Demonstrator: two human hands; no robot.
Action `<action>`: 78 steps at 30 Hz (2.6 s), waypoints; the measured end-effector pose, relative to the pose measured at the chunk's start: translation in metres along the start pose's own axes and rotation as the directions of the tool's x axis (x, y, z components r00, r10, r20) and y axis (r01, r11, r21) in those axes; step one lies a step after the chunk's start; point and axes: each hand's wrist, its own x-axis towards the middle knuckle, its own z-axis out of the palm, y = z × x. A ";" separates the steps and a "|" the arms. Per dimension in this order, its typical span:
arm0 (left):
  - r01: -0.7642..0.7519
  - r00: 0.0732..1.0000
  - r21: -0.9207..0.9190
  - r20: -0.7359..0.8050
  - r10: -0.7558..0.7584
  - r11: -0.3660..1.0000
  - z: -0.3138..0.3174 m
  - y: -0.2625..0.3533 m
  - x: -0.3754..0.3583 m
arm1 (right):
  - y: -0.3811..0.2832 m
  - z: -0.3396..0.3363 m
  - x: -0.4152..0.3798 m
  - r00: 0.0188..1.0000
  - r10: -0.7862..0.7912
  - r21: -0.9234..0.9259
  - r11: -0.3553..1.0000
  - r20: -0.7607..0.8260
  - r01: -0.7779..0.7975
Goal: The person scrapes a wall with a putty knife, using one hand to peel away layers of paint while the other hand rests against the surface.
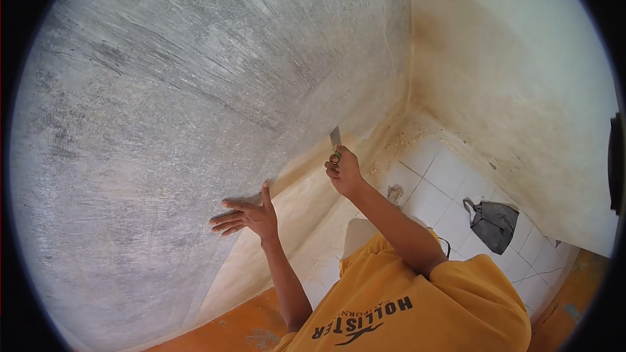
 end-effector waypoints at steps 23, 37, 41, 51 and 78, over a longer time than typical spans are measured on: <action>0.030 0.999 0.050 0.011 -0.031 0.998 -0.002 0.002 -0.002 | 0.025 0.005 -0.011 0.994 -0.112 -0.130 0.985 0.014 0.113; 0.041 0.999 0.057 0.025 -0.042 0.998 0.002 0.001 -0.001 | 0.056 0.029 -0.042 0.993 -0.091 -0.247 0.966 -0.070 0.071; 0.025 0.999 0.074 0.023 -0.027 0.997 0.001 0.001 0.001 | 0.061 0.033 -0.027 0.980 -0.184 -0.215 0.962 -0.069 0.166; 0.018 1.000 0.051 0.019 -0.019 0.999 -0.002 0.004 0.002 | 0.059 0.027 -0.017 0.975 -0.198 -0.199 0.964 -0.103 0.175; 0.015 1.000 0.027 0.009 -0.015 1.000 0.003 0.001 0.001 | 0.067 0.042 -0.041 0.995 -0.080 -0.065 0.995 -0.066 0.075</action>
